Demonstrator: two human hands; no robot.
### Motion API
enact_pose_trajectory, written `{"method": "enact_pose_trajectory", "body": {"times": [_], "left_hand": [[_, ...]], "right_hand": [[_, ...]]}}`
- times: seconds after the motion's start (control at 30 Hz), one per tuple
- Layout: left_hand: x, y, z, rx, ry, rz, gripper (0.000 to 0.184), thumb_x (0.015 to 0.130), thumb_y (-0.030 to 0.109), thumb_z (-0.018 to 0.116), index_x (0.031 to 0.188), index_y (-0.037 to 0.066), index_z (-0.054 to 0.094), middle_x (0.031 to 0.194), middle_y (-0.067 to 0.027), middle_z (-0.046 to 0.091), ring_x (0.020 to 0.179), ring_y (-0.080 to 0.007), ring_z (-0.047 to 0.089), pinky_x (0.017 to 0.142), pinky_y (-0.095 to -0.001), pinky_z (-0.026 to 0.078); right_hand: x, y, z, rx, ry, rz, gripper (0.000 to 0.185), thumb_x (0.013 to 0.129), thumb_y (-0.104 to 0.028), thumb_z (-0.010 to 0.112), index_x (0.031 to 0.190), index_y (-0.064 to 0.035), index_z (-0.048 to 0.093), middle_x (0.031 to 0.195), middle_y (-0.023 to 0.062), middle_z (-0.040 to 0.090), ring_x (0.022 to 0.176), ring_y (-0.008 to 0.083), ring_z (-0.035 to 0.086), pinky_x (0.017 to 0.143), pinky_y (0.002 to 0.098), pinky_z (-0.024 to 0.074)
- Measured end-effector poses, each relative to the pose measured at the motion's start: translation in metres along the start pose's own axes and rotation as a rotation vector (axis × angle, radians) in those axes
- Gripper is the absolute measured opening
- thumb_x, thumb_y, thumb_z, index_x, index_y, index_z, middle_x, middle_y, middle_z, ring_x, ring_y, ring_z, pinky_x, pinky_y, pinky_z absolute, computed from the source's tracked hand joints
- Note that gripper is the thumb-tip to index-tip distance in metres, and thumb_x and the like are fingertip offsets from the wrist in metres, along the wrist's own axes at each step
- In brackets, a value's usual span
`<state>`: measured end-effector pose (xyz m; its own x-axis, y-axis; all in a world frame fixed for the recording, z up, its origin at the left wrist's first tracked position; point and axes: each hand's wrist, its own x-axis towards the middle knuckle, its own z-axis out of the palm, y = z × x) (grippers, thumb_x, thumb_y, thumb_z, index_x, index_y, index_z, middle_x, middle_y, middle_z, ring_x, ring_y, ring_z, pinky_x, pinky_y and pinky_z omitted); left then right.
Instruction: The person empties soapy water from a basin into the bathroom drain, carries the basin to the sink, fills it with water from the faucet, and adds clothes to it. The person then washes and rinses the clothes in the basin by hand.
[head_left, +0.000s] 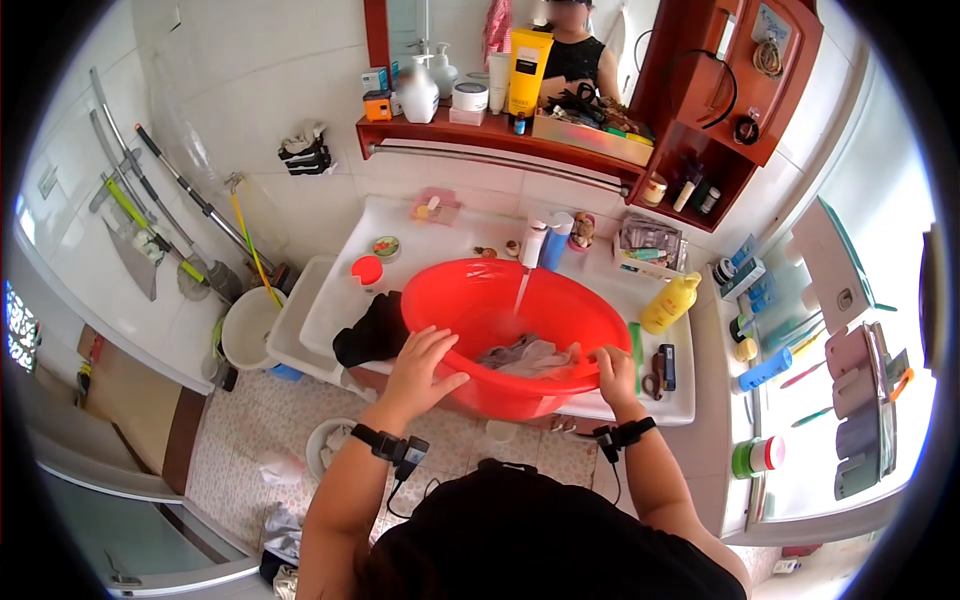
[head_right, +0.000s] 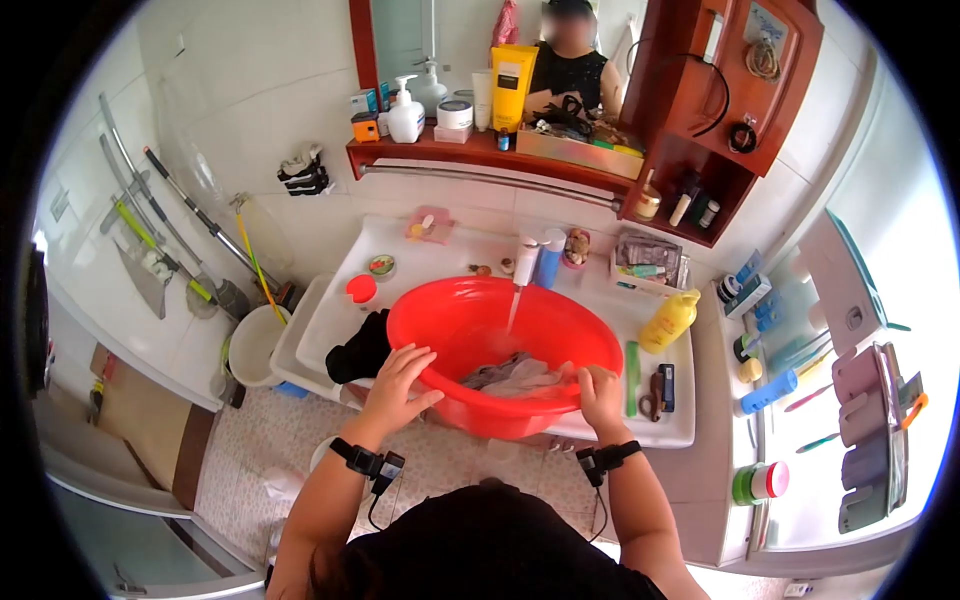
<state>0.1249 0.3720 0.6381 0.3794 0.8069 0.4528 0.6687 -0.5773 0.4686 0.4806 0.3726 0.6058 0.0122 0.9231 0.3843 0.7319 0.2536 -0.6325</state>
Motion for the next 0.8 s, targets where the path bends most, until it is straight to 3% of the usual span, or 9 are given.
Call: {"method": "enact_pose_trajectory", "body": {"times": [0.1,0.23,0.27,0.37,0.43,0.47,0.6,0.67,0.8], "left_hand": [[-0.001,-0.001,0.000,-0.010,0.005,0.007,0.056,0.076,0.035,0.066,0.119,0.003,0.052,0.123,-0.0145,0.051,0.119,-0.0338,0.042,0.103,-0.0458,0.029],[-0.001,-0.006,0.001,-0.008,0.002,0.019,0.057,0.077,0.039,0.065,0.119,0.003,0.052,0.122,-0.0146,0.051,0.120,-0.0335,0.042,0.103,-0.0473,0.029],[-0.001,-0.006,0.001,-0.002,-0.005,0.028,0.057,0.077,0.040,0.064,0.118,0.003,0.052,0.122,-0.0147,0.051,0.120,-0.0335,0.042,0.103,-0.0474,0.029],[0.000,-0.007,0.003,0.000,-0.008,0.021,0.057,0.077,0.041,0.064,0.117,0.002,0.053,0.121,-0.0152,0.052,0.118,-0.0340,0.042,0.102,-0.0473,0.029],[0.000,-0.008,0.004,0.015,0.022,0.041,0.057,0.076,0.041,0.065,0.116,0.002,0.054,0.120,-0.0155,0.052,0.117,-0.0344,0.043,0.102,-0.0471,0.030],[-0.001,-0.007,0.005,0.003,0.014,0.041,0.057,0.076,0.041,0.065,0.116,0.002,0.054,0.120,-0.0155,0.052,0.117,-0.0344,0.043,0.102,-0.0471,0.030],[0.000,-0.006,0.006,0.020,0.050,0.043,0.057,0.074,0.039,0.067,0.115,0.002,0.054,0.120,-0.0151,0.052,0.116,-0.0345,0.044,0.099,-0.0460,0.033],[0.000,-0.005,0.005,-0.002,0.032,0.020,0.055,0.075,0.035,0.068,0.116,0.002,0.054,0.122,-0.0144,0.052,0.117,-0.0344,0.043,0.101,-0.0450,0.032],[0.001,-0.005,0.004,-0.013,0.032,0.025,0.056,0.074,0.035,0.068,0.116,0.002,0.054,0.122,-0.0143,0.052,0.117,-0.0343,0.043,0.101,-0.0449,0.032]], "right_hand": [[0.000,-0.009,-0.002,0.101,0.026,0.034,0.029,0.084,-0.018,0.045,0.070,0.0026,0.060,0.069,0.0208,0.059,0.066,0.0365,0.058,0.061,0.0424,0.0428],[0.000,-0.003,0.000,0.048,0.014,0.073,0.032,0.086,-0.020,0.044,0.072,0.0029,0.062,0.071,0.0201,0.061,0.069,0.0358,0.059,0.063,0.0412,0.0441],[-0.001,0.005,0.002,0.013,0.014,0.039,0.035,0.088,-0.022,0.041,0.075,0.0024,0.063,0.068,0.0129,0.062,0.062,0.0232,0.057,0.060,0.0334,0.0439],[-0.003,0.002,0.000,-0.016,-0.004,0.053,0.036,0.088,-0.023,0.041,0.076,0.0025,0.063,0.069,0.0132,0.062,0.062,0.0225,0.057,0.060,0.0332,0.0438],[-0.001,-0.006,-0.002,0.056,-0.014,0.096,0.033,0.087,-0.021,0.043,0.075,0.0025,0.062,0.072,0.0183,0.062,0.071,0.0340,0.060,0.064,0.0402,0.0449],[-0.002,-0.005,-0.001,0.048,-0.016,0.108,0.033,0.087,-0.021,0.043,0.075,0.0025,0.062,0.072,0.0183,0.062,0.071,0.0340,0.060,0.064,0.0402,0.0449],[-0.001,-0.005,-0.002,0.064,-0.016,0.105,0.031,0.087,-0.021,0.044,0.076,0.0013,0.062,0.073,0.0163,0.063,0.070,0.0323,0.061,0.064,0.0383,0.0452],[-0.001,-0.003,-0.001,0.073,-0.021,0.089,0.033,0.087,-0.021,0.042,0.077,0.0023,0.063,0.070,0.0116,0.062,0.061,0.0203,0.055,0.059,0.0314,0.0432],[0.000,-0.006,-0.003,0.054,-0.030,0.062,0.032,0.087,-0.020,0.042,0.077,0.0027,0.062,0.069,0.0119,0.061,0.060,0.0199,0.054,0.059,0.0306,0.0428]]}}
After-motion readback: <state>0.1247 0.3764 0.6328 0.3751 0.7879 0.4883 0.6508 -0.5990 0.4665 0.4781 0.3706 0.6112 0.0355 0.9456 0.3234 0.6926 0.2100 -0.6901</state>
